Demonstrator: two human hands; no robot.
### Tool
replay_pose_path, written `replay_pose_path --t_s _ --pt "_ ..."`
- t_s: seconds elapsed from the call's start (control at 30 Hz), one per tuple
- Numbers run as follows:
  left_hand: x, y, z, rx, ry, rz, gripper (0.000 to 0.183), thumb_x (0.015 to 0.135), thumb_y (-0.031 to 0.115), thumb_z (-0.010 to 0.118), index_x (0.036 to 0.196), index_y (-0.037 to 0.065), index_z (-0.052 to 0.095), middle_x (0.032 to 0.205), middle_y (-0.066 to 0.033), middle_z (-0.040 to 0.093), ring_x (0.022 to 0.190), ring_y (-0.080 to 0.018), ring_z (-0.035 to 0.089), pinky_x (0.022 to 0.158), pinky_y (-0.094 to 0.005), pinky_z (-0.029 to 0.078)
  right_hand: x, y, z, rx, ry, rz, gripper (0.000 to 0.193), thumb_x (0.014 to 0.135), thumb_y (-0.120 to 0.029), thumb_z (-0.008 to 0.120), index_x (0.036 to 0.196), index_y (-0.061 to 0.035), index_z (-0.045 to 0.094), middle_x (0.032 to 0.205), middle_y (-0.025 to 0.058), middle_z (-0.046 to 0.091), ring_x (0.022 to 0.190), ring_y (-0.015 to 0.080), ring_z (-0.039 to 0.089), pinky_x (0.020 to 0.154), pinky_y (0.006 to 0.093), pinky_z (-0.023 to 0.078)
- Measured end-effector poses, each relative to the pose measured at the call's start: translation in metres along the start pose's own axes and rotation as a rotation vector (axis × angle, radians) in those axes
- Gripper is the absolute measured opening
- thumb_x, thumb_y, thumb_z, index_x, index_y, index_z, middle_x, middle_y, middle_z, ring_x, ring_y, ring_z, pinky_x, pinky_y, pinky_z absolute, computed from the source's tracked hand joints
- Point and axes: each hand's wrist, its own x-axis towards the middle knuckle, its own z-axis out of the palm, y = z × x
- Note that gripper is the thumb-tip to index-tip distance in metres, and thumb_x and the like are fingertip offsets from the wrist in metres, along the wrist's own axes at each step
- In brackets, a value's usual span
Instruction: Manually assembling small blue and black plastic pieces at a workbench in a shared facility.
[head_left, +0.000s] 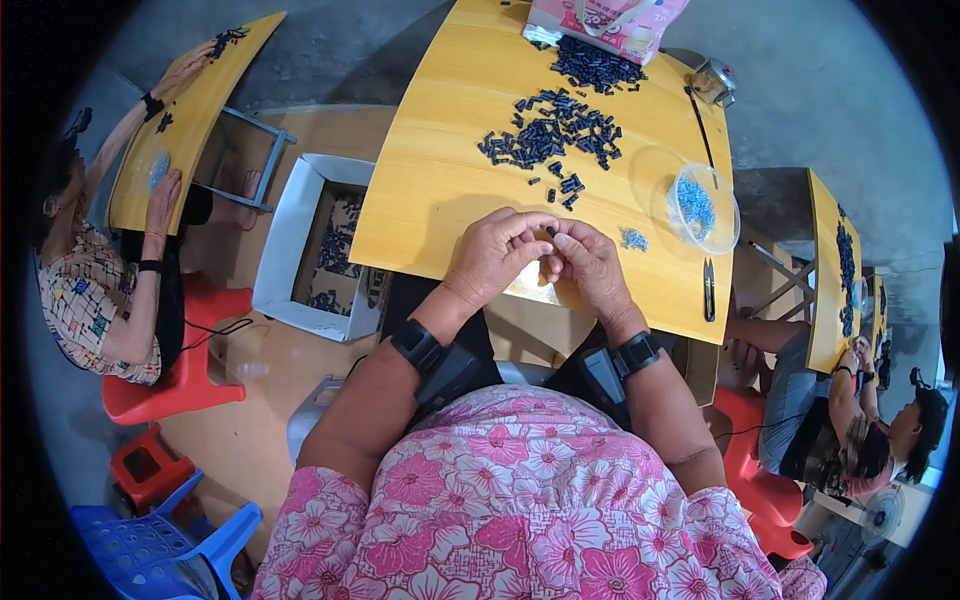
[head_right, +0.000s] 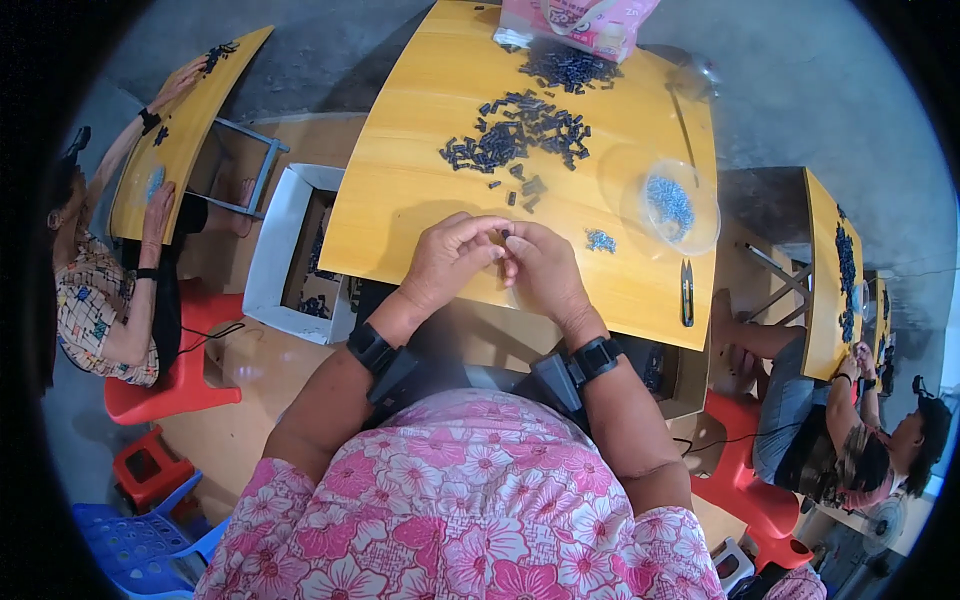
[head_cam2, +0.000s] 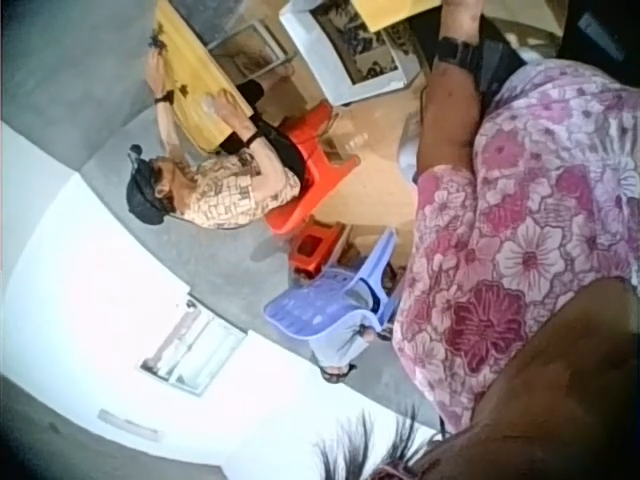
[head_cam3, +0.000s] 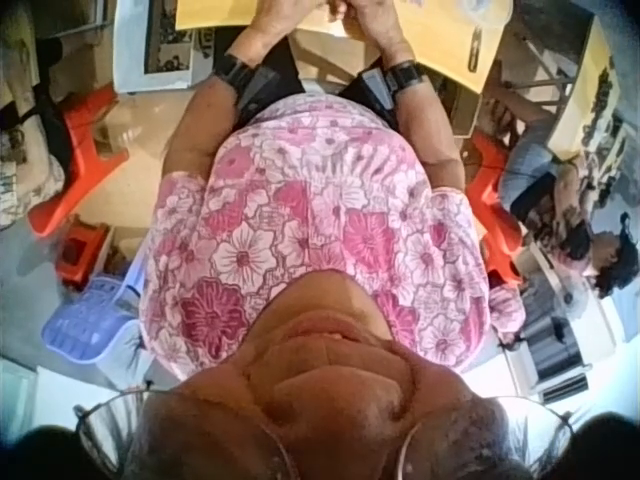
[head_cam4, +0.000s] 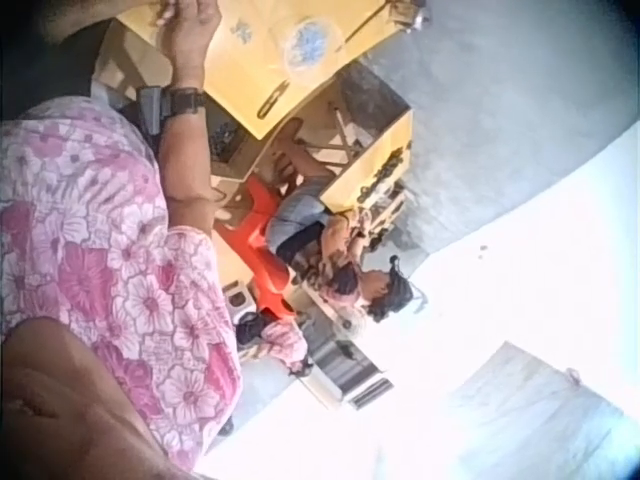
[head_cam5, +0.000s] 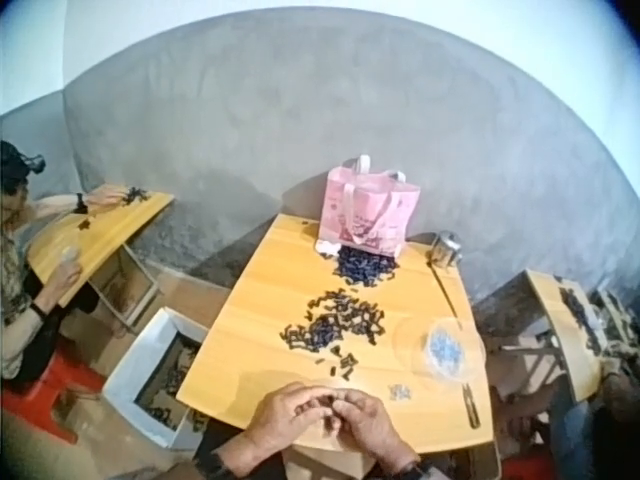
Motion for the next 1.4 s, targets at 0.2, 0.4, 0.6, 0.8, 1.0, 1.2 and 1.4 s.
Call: replay_pose_path --t_s 0.2,0.4,0.6,0.8,1.0,1.2,1.4 --pt "0.004 0.007 -0.007 -0.016 -0.141 -0.07 0.043 0.082 0.013 0.074 0.123 0.003 0.065 0.086 -0.0049 0.064 0.073 -0.011 0.059 0.071 -0.0255 0.051 -0.01 0.009 0.011 -0.264 0.028 -0.186 0.021 0.097 -0.001 0.049 0.115 0.0033 0.06 0.081 0.0038 0.064 0.063 0.0059 0.055 0.06 0.0229 0.049" --pt "0.002 0.007 -0.006 -0.035 -0.164 -0.046 0.041 0.082 0.017 0.074 0.119 0.002 0.065 0.088 -0.0064 0.063 0.078 -0.0154 0.06 0.074 -0.0287 0.051 -0.01 0.023 0.005 -0.5 0.07 -0.341 0.022 0.095 -0.006 0.053 0.115 0.0017 0.059 0.091 0.0103 0.066 0.079 0.0158 0.062 0.076 0.0302 0.052" --pt "0.005 0.008 -0.009 0.019 -0.16 -0.028 0.04 0.083 0.023 0.074 0.115 0.001 0.065 0.085 -0.0093 0.061 0.076 -0.0199 0.06 0.072 -0.031 0.05 -0.01 0.018 0.008 -0.51 0.068 -0.305 0.023 0.097 -0.011 0.053 0.116 0.0015 0.058 0.094 0.0121 0.066 0.083 0.0182 0.062 0.08 0.0313 0.051" --pt "0.004 0.009 -0.007 0.012 -0.157 -0.063 0.04 0.083 0.024 0.074 0.115 0.001 0.065 0.085 -0.0105 0.063 0.075 -0.0216 0.062 0.072 -0.0318 0.05 -0.015 0.006 0.012 -0.461 0.051 -0.222 0.021 0.099 -0.013 0.053 0.114 0.0021 0.057 0.087 0.0102 0.064 0.078 0.0162 0.059 0.074 0.0306 0.05" --pt "0.005 0.009 -0.005 0.015 -0.133 -0.06 0.041 0.083 0.024 0.075 0.116 0.001 0.066 0.086 -0.0108 0.064 0.077 -0.0213 0.063 0.073 -0.0318 0.051 -0.011 0.014 0.01 -0.495 0.084 -0.286 0.02 0.099 -0.014 0.052 0.113 0.0006 0.057 0.085 0.0099 0.062 0.075 0.0171 0.057 0.072 0.0317 0.049" --pt "0.002 0.006 -0.004 0.037 -0.121 -0.044 0.04 0.084 0.021 0.074 0.117 0.001 0.065 0.088 -0.0096 0.065 0.078 -0.0205 0.062 0.074 -0.031 0.051 -0.01 0.023 0.009 -0.474 0.083 -0.311 0.021 0.098 -0.011 0.053 0.115 0.0001 0.057 0.087 0.0131 0.063 0.078 0.0217 0.06 0.075 0.0338 0.05" --pt "0.007 0.002 -0.004 -0.065 -0.175 -0.015 0.036 0.084 0.017 0.073 0.115 0.001 0.065 0.086 -0.0057 0.061 0.075 -0.0139 0.057 0.072 -0.0276 0.05 -0.009 0.024 0.006 -0.559 0.101 -0.409 0.022 0.097 -0.007 0.053 0.117 -0.0002 0.057 0.09 0.0135 0.062 0.081 0.0228 0.06 0.077 0.0339 0.05"
